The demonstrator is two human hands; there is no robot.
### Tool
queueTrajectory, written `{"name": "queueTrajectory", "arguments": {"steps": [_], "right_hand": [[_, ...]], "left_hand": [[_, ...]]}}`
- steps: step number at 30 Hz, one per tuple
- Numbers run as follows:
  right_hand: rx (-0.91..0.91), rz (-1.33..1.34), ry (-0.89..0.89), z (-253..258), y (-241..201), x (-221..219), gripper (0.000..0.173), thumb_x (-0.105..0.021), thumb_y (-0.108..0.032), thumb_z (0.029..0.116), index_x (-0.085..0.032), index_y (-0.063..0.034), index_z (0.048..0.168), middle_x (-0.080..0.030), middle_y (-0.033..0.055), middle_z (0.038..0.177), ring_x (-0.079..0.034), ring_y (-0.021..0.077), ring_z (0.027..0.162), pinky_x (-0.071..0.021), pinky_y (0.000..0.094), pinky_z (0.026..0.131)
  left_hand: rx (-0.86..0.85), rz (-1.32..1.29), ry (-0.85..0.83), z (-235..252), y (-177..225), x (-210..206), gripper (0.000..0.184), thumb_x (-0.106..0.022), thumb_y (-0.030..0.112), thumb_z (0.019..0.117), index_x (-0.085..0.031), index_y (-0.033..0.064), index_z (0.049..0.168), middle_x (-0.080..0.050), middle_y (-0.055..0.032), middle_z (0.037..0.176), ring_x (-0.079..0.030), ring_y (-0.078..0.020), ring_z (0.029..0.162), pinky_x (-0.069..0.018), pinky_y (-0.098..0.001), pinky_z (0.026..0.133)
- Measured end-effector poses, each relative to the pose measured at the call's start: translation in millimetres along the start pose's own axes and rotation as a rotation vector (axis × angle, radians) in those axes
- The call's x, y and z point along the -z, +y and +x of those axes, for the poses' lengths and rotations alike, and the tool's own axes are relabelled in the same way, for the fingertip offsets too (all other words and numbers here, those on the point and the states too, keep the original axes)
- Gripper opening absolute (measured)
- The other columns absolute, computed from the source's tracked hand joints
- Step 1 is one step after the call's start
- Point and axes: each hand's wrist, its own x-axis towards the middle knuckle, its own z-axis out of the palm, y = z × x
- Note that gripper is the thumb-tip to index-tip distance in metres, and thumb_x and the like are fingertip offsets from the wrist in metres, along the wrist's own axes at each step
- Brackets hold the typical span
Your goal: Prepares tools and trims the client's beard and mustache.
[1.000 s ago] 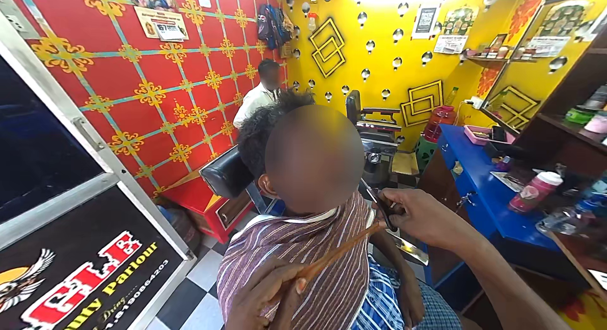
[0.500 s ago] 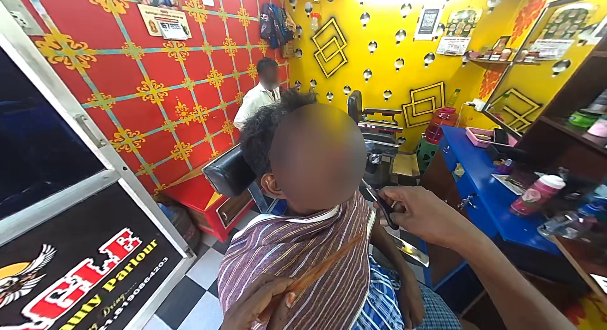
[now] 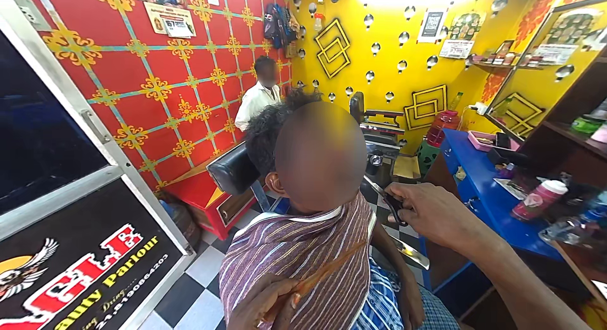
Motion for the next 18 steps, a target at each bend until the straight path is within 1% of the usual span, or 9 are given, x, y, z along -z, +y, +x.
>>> {"name": "queueTrajectory", "arguments": {"steps": [4, 6, 8, 11, 14, 18], "right_hand": [[-0.006, -0.09, 0.0, -3.9, -6.7, 7.4, 0.026, -0.072, -0.023, 0.0958, -0.068, -0.0197, 0.121, -0.07, 0.0042, 0.097, -0.067, 0.0244, 0.088, -0.053, 0.0483, 0.077], [0.003, -0.111, 0.006, -5.2, -7.5, 9.3, 0.026, -0.072, -0.021, 0.0961, -0.069, -0.019, 0.122, -0.071, 0.0049, 0.095, -0.067, 0.0252, 0.085, -0.0529, 0.0486, 0.076], [0.006, -0.13, 0.025, -6.3, -7.1, 10.1, 0.027, -0.071, -0.019, 0.0965, -0.069, -0.0185, 0.123, -0.072, 0.0056, 0.096, -0.068, 0.026, 0.086, -0.0533, 0.0488, 0.077], [0.011, -0.158, 0.045, -7.4, -6.7, 10.7, 0.027, -0.072, -0.021, 0.0957, -0.069, -0.019, 0.123, -0.072, 0.0042, 0.099, -0.068, 0.0253, 0.09, -0.0535, 0.0483, 0.079], [0.029, -0.166, 0.024, -7.6, -8.0, 11.8, 0.028, -0.075, -0.025, 0.0942, -0.068, -0.0198, 0.121, -0.07, 0.0025, 0.101, -0.067, 0.0231, 0.092, -0.0526, 0.0472, 0.079], [0.018, -0.188, 0.034, -9.2, -10.2, 14.0, 0.024, -0.072, -0.02, 0.0952, -0.069, -0.0186, 0.119, -0.071, 0.0039, 0.095, -0.067, 0.0245, 0.086, -0.0527, 0.0472, 0.076]], "left_hand": [[0.009, 0.005, 0.0, -1.8, -2.2, -0.3, 0.018, -0.067, 0.012, 0.0981, -0.075, -0.0011, 0.108, -0.071, -0.0127, 0.101, -0.068, -0.0101, 0.089, -0.058, -0.0239, 0.078], [0.014, 0.004, 0.0, -2.2, -2.2, -0.7, 0.018, -0.067, 0.012, 0.0985, -0.075, -0.0006, 0.108, -0.07, -0.0127, 0.101, -0.067, -0.0099, 0.088, -0.0576, -0.0234, 0.076], [0.014, 0.002, -0.003, -2.5, -2.6, -0.5, 0.018, -0.067, 0.013, 0.0984, -0.075, -0.0006, 0.108, -0.071, -0.0126, 0.101, -0.067, -0.0097, 0.087, -0.0573, -0.0228, 0.075], [0.021, 0.001, -0.004, -3.8, -4.0, -0.6, 0.018, -0.067, 0.013, 0.0984, -0.075, -0.0005, 0.108, -0.07, -0.0128, 0.101, -0.068, -0.0099, 0.087, -0.0576, -0.0232, 0.075], [0.034, 0.0, -0.017, -5.2, -5.5, -0.4, 0.019, -0.066, 0.013, 0.0989, -0.075, -0.0001, 0.109, -0.07, -0.0125, 0.101, -0.068, -0.0104, 0.088, -0.0583, -0.0242, 0.077], [0.029, -0.013, -0.019, -6.0, -7.0, -1.4, 0.019, -0.066, 0.013, 0.099, -0.075, -0.0014, 0.109, -0.07, -0.0135, 0.101, -0.068, -0.0111, 0.088, -0.0582, -0.0248, 0.078]]}}
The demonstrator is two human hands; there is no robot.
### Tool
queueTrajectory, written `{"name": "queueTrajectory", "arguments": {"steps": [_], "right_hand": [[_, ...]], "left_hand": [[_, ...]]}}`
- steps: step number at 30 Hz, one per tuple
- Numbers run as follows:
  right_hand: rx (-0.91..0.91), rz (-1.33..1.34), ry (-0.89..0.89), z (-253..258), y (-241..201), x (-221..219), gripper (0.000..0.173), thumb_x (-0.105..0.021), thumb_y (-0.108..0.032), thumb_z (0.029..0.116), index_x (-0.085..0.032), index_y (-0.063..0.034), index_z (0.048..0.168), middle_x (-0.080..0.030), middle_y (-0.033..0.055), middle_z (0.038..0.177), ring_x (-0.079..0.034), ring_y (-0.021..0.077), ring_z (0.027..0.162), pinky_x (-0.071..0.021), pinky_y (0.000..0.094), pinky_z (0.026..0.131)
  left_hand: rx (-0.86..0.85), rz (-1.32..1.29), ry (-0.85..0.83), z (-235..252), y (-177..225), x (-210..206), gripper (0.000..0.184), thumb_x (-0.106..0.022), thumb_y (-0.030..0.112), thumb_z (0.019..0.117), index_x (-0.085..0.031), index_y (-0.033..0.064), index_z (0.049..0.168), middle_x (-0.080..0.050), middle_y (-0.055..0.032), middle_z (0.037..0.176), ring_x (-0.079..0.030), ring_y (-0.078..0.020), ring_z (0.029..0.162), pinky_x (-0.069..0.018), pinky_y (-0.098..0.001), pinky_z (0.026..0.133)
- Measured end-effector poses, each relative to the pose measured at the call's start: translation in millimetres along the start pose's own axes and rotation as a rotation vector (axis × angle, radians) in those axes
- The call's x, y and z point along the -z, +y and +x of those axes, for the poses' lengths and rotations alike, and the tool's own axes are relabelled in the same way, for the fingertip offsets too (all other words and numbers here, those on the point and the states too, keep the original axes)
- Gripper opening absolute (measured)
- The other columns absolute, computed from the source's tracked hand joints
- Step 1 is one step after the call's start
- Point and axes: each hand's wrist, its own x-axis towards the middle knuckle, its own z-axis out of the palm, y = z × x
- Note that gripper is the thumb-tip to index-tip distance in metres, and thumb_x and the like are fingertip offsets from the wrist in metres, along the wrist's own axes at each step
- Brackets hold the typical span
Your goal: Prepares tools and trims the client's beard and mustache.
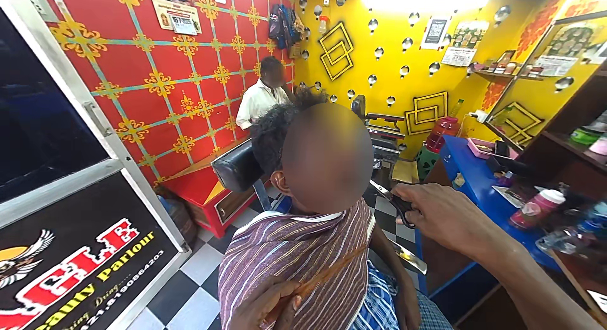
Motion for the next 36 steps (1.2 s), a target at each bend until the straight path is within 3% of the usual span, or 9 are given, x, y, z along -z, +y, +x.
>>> {"name": "queueTrajectory", "arguments": {"steps": [5, 10, 15, 18, 32, 36], "right_hand": [[0.002, -0.033, 0.031, -1.2, 0.2, -0.7, 0.028, -0.074, -0.023, 0.0942, -0.068, -0.0186, 0.122, -0.071, 0.0034, 0.103, -0.068, 0.0244, 0.094, -0.0537, 0.048, 0.08], [-0.012, -0.047, 0.053, -2.4, -2.8, 1.3, 0.024, -0.074, -0.02, 0.0947, -0.07, -0.0175, 0.118, -0.072, 0.0053, 0.096, -0.069, 0.0261, 0.089, -0.0538, 0.048, 0.077], [0.001, -0.07, 0.053, -2.5, -1.9, -1.1, 0.029, -0.075, -0.021, 0.0932, -0.069, -0.0174, 0.121, -0.072, 0.005, 0.103, -0.069, 0.0264, 0.094, -0.0544, 0.0486, 0.079], [-0.018, -0.072, 0.064, -2.9, -3.5, -1.6, 0.025, -0.074, -0.02, 0.0944, -0.07, -0.0169, 0.119, -0.072, 0.006, 0.098, -0.069, 0.0273, 0.09, -0.0543, 0.0488, 0.077], [0.023, -0.097, 0.101, -5.8, -9.1, -5.6, 0.026, -0.075, -0.021, 0.0925, -0.069, -0.0173, 0.118, -0.071, 0.0037, 0.1, -0.069, 0.0245, 0.09, -0.0541, 0.0466, 0.075], [0.0, -0.113, 0.108, -7.4, -15.3, -5.8, 0.022, -0.072, -0.014, 0.0942, -0.07, -0.0164, 0.116, -0.072, 0.0056, 0.097, -0.069, 0.0269, 0.089, -0.0538, 0.0469, 0.074]], "left_hand": [[0.0, -0.013, 0.002, -1.6, -1.3, -0.3, 0.019, -0.066, 0.012, 0.0986, -0.074, -0.0015, 0.109, -0.07, -0.0137, 0.101, -0.068, -0.0112, 0.088, -0.0584, -0.0245, 0.078], [0.001, -0.007, -0.006, -2.6, -1.6, -1.2, 0.019, -0.066, 0.012, 0.0987, -0.074, -0.0017, 0.109, -0.07, -0.0138, 0.101, -0.068, -0.0116, 0.088, -0.0583, -0.0252, 0.078], [0.003, -0.003, -0.005, -4.3, -1.1, -1.2, 0.019, -0.066, 0.013, 0.0992, -0.075, -0.0008, 0.109, -0.07, -0.0135, 0.101, -0.068, -0.0118, 0.088, -0.0584, -0.0256, 0.077], [0.004, 0.006, -0.004, -4.9, -0.9, -0.3, 0.019, -0.066, 0.013, 0.0991, -0.075, -0.0003, 0.109, -0.071, -0.0134, 0.101, -0.068, -0.0128, 0.09, -0.0585, -0.027, 0.08], [-0.001, 0.01, -0.006, -6.9, -2.1, -0.9, 0.019, -0.066, 0.014, 0.0987, -0.075, -0.0009, 0.108, -0.07, -0.0137, 0.099, -0.068, -0.0129, 0.088, -0.058, -0.0271, 0.079], [0.002, 0.009, -0.007, -7.4, -2.3, -1.2, 0.019, -0.066, 0.014, 0.0988, -0.075, -0.0008, 0.108, -0.071, -0.0133, 0.1, -0.068, -0.0126, 0.088, -0.0583, -0.0272, 0.08]]}}
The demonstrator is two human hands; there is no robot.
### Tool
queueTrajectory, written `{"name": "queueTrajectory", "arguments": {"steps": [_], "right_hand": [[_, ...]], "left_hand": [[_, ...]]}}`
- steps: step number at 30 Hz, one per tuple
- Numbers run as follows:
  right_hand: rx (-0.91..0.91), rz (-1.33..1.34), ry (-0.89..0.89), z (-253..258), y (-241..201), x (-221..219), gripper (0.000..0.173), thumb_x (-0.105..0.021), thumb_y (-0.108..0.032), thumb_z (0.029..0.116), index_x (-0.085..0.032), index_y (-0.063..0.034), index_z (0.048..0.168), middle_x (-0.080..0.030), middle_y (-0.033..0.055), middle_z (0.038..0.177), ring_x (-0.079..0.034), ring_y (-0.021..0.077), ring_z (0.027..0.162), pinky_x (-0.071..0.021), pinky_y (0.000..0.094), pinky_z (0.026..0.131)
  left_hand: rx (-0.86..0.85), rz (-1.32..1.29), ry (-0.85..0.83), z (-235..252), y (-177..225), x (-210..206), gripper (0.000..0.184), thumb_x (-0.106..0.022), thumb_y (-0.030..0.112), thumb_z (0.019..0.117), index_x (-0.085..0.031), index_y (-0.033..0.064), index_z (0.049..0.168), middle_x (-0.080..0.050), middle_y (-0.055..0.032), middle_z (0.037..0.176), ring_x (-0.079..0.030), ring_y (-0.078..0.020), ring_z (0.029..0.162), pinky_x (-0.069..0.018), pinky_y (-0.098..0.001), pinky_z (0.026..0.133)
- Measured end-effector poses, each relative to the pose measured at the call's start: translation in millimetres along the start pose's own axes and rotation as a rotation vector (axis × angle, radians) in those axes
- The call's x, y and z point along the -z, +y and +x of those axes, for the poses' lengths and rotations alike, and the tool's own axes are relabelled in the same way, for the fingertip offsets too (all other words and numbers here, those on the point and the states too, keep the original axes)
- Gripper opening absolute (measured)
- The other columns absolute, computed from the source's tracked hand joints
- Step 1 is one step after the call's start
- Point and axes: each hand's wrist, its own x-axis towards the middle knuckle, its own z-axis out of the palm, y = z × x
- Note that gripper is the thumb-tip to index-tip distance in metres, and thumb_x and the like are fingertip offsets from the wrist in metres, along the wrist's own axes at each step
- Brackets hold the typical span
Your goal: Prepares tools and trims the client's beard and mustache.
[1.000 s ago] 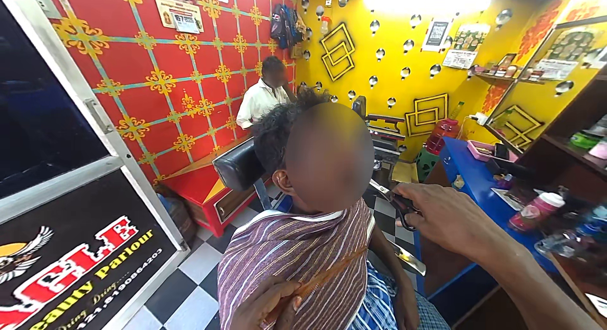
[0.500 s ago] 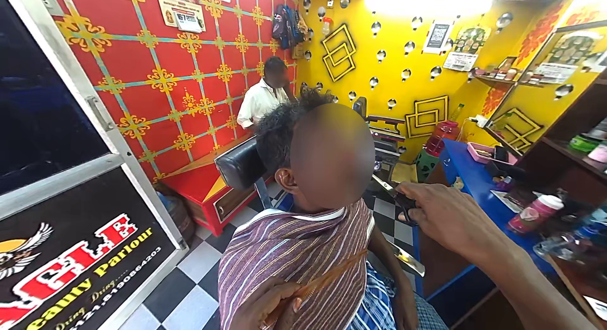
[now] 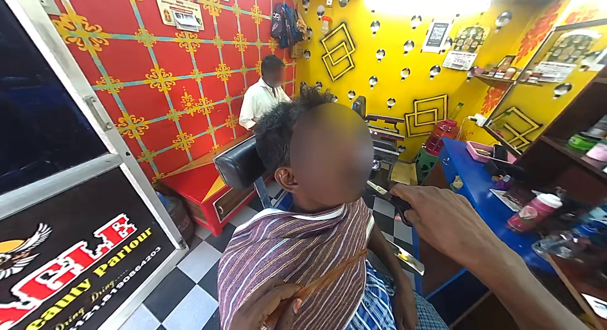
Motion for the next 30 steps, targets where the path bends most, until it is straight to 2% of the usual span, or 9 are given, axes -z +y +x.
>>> {"name": "queueTrajectory", "arguments": {"steps": [5, 8, 11, 14, 16, 20, 24, 27, 30], "right_hand": [[0.066, 0.057, 0.073, -3.2, 2.6, -12.7, 0.025, -0.076, -0.016, 0.0915, -0.071, -0.0178, 0.116, -0.072, 0.004, 0.098, -0.07, 0.026, 0.087, -0.0553, 0.0483, 0.074], [0.059, 0.309, 0.278, -4.6, 7.3, -31.4, 0.028, -0.077, -0.012, 0.0899, -0.072, -0.0164, 0.117, -0.073, 0.0043, 0.099, -0.071, 0.0246, 0.082, -0.0577, 0.0505, 0.071], [-0.001, 0.574, 0.424, -6.7, 6.8, -54.6, 0.035, -0.081, -0.015, 0.0864, -0.069, -0.0183, 0.12, -0.072, -0.0009, 0.104, -0.071, 0.0178, 0.087, -0.0607, 0.0461, 0.075], [-0.079, 0.787, 0.38, -13.5, 0.4, -80.2, 0.023, -0.076, -0.012, 0.089, -0.071, -0.0157, 0.111, -0.074, -0.0028, 0.095, -0.072, 0.0123, 0.084, -0.0627, 0.0387, 0.077], [-0.11, 0.894, 0.319, -18.8, -1.0, -97.0, 0.025, -0.074, -0.012, 0.0895, -0.071, -0.0138, 0.114, -0.075, -0.0026, 0.1, -0.073, 0.0106, 0.087, -0.0633, 0.034, 0.079], [-0.136, 1.037, 0.271, -30.3, 1.6, -119.2, 0.027, -0.077, -0.017, 0.0888, -0.069, -0.0113, 0.114, -0.075, -0.0017, 0.102, -0.073, 0.0095, 0.088, -0.0631, 0.0289, 0.079], [-0.134, 1.132, 0.256, -36.2, 1.0, -123.0, 0.027, -0.078, -0.014, 0.0882, -0.069, -0.0091, 0.113, -0.075, -0.0005, 0.103, -0.073, 0.0089, 0.089, -0.0626, 0.0264, 0.079], [-0.113, 1.208, 0.234, -35.1, -4.1, -121.8, 0.026, -0.074, -0.006, 0.0891, -0.068, -0.0074, 0.115, -0.075, 0.0005, 0.105, -0.074, 0.0107, 0.089, -0.0637, 0.0282, 0.079], [-0.078, 1.274, 0.171, -33.0, -9.1, -120.3, 0.028, -0.072, -0.006, 0.0897, -0.067, -0.007, 0.117, -0.074, 0.0013, 0.107, -0.074, 0.0121, 0.091, -0.0637, 0.0293, 0.08]], "left_hand": [[-0.041, -0.073, 0.128, 7.0, 5.1, -5.1, 0.018, -0.065, 0.009, 0.0982, -0.073, -0.0028, 0.109, -0.071, -0.0111, 0.1, -0.068, -0.0082, 0.087, -0.0588, -0.0234, 0.076], [-0.133, -0.048, 0.314, 30.8, 17.4, -5.1, 0.016, -0.065, 0.008, 0.0978, -0.072, -0.0008, 0.109, -0.07, -0.0058, 0.098, -0.066, -0.0045, 0.082, -0.0578, -0.02, 0.071], [-0.252, 0.047, 0.444, 67.4, 23.0, -2.4, 0.018, -0.063, 0.015, 0.0994, -0.073, 0.0039, 0.109, -0.071, -0.0012, 0.099, -0.066, -0.0034, 0.08, -0.0582, -0.0182, 0.069], [-0.264, 0.101, 0.48, 96.1, 19.0, -5.0, 0.02, -0.063, 0.019, 0.0977, -0.075, 0.0061, 0.107, -0.071, 0.0021, 0.094, -0.066, -0.0013, 0.078, -0.0574, -0.0165, 0.068], [-0.206, 0.098, 0.439, 102.8, 13.1, -9.2, 0.019, -0.063, 0.019, 0.097, -0.075, 0.0079, 0.107, -0.072, 0.0031, 0.094, -0.068, -0.0015, 0.08, -0.0589, -0.0171, 0.071], [-0.169, 0.072, 0.319, 98.8, 4.6, -15.9, 0.019, -0.063, 0.021, 0.0979, -0.075, 0.0085, 0.105, -0.071, 0.0032, 0.09, -0.065, -0.0019, 0.073, -0.0553, -0.0171, 0.064], [-0.255, 0.126, 0.18, 95.1, 6.8, -13.0, 0.02, -0.063, 0.024, 0.0983, -0.077, 0.0128, 0.108, -0.074, 0.0035, 0.099, -0.068, -0.0026, 0.084, -0.059, -0.0197, 0.074], [-0.339, 0.091, 0.303, 97.6, 17.9, -11.4, 0.019, -0.063, 0.016, 0.0979, -0.075, 0.0055, 0.108, -0.073, 0.0, 0.098, -0.067, -0.0028, 0.081, -0.0585, -0.018, 0.07], [-0.277, 0.136, 0.384, 101.8, 21.4, -7.9, 0.019, -0.064, 0.016, 0.0963, -0.075, 0.005, 0.106, -0.072, 0.0006, 0.095, -0.067, -0.0008, 0.078, -0.0576, -0.0154, 0.068]]}}
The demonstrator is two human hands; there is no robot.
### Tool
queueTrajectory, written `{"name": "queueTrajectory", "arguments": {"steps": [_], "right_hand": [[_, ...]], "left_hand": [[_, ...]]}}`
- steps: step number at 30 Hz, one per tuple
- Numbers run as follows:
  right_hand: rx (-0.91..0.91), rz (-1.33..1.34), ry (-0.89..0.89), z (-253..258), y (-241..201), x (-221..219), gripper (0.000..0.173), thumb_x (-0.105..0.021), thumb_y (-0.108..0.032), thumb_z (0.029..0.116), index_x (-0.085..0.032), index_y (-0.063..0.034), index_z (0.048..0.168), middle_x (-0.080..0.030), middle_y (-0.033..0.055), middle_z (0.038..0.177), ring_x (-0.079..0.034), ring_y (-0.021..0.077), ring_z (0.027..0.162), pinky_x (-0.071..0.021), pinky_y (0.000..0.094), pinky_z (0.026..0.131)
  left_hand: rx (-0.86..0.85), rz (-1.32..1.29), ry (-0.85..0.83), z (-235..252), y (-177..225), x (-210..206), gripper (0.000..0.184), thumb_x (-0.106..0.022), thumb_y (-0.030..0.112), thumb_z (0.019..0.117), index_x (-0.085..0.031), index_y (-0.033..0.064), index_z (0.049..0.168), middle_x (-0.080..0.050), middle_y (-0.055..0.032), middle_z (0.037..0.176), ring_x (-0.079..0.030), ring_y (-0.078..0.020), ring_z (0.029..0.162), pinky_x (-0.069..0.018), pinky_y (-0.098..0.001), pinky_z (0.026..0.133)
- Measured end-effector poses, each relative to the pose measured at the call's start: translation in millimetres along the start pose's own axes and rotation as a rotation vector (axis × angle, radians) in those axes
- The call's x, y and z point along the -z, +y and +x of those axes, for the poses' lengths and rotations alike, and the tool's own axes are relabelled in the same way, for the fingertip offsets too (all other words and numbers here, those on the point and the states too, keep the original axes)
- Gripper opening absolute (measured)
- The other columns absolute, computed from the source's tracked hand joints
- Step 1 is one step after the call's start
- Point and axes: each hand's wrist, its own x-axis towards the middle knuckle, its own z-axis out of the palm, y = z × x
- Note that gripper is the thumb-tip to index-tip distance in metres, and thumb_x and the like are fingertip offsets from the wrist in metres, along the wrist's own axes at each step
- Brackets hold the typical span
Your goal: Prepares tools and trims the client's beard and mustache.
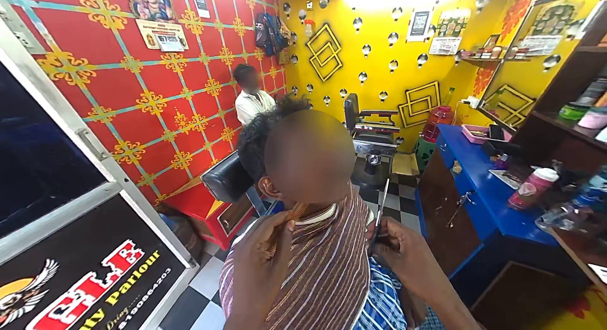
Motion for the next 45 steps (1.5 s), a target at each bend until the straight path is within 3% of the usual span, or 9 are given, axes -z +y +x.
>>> {"name": "queueTrajectory", "arguments": {"steps": [2, 5, 8, 11, 17, 27, 45], "right_hand": [[-0.02, 0.038, -0.055, 1.7, -2.5, -0.6, 0.028, -0.073, -0.006, 0.0886, -0.067, -0.0081, 0.117, -0.075, 0.0012, 0.106, -0.074, 0.0132, 0.092, -0.0637, 0.0298, 0.08], [-0.036, 0.034, -0.121, 6.9, -10.0, 3.5, 0.03, -0.075, -0.009, 0.0879, -0.068, -0.0092, 0.117, -0.074, 0.0009, 0.106, -0.073, 0.0133, 0.091, -0.063, 0.0294, 0.08], [-0.034, 0.147, -0.209, 10.0, -23.9, 7.9, 0.029, -0.075, -0.007, 0.0886, -0.068, -0.0062, 0.117, -0.074, 0.0036, 0.105, -0.073, 0.0158, 0.091, -0.0631, 0.0316, 0.08], [0.014, 0.546, -0.435, 7.0, -41.3, -3.4, 0.031, -0.077, -0.006, 0.0893, -0.064, -0.004, 0.117, -0.073, 0.0075, 0.108, -0.074, 0.0212, 0.097, -0.0633, 0.0375, 0.085], [0.107, 0.977, -0.613, 18.0, -58.0, -61.9, 0.023, -0.071, -0.001, 0.0931, -0.062, -0.0088, 0.113, -0.073, 0.008, 0.111, -0.072, 0.0224, 0.103, -0.0604, 0.0385, 0.091], [0.058, 1.016, -0.528, 42.3, -61.6, -94.7, 0.021, -0.068, 0.004, 0.0939, -0.06, -0.0047, 0.112, -0.073, 0.0098, 0.11, -0.073, 0.0222, 0.102, -0.0595, 0.0383, 0.094], [0.032, 0.985, -0.439, 53.4, -60.1, -89.8, 0.016, -0.067, 0.004, 0.0946, -0.063, -0.003, 0.109, -0.074, 0.0111, 0.104, -0.074, 0.0213, 0.097, -0.061, 0.0352, 0.09]], "left_hand": [[0.031, 0.022, -0.065, -2.7, -3.5, 0.9, 0.019, -0.064, 0.02, 0.0968, -0.076, 0.0082, 0.106, -0.072, 0.0024, 0.094, -0.066, -0.0007, 0.078, -0.0562, -0.0156, 0.068], [0.026, 0.007, -0.206, -13.2, -5.3, 4.9, 0.02, -0.064, 0.021, 0.0981, -0.077, 0.0111, 0.11, -0.074, 0.001, 0.102, -0.07, -0.0035, 0.086, -0.061, -0.0206, 0.074], [0.026, -0.028, -0.262, -26.0, -0.5, 13.1, 0.019, -0.065, 0.016, 0.0972, -0.077, 0.0074, 0.11, -0.073, -0.0025, 0.103, -0.069, -0.0038, 0.087, -0.0604, -0.0206, 0.075], [0.079, -0.121, -0.122, -42.4, 4.5, 24.1, 0.017, -0.066, 0.008, 0.0965, -0.074, 0.0005, 0.109, -0.072, -0.0042, 0.101, -0.066, -0.002, 0.084, -0.0575, -0.0179, 0.072], [0.248, -0.205, 0.096, -69.4, -4.1, 45.5, 0.016, -0.063, 0.004, 0.0976, -0.072, 0.0041, 0.111, -0.071, 0.0066, 0.098, -0.064, 0.0006, 0.079, -0.0564, -0.0175, 0.07], [0.338, -0.223, 0.083, -92.9, -23.2, 76.0, 0.014, -0.061, 0.002, 0.0991, -0.07, -0.0008, 0.11, -0.069, 0.0045, 0.095, -0.064, -0.0033, 0.079, -0.0573, -0.0233, 0.072], [0.362, -0.241, 0.066, -95.7, -27.3, 72.0, 0.014, -0.062, 0.002, 0.098, -0.069, -0.0026, 0.109, -0.07, 0.002, 0.097, -0.065, -0.0045, 0.082, -0.0577, -0.0242, 0.075]]}}
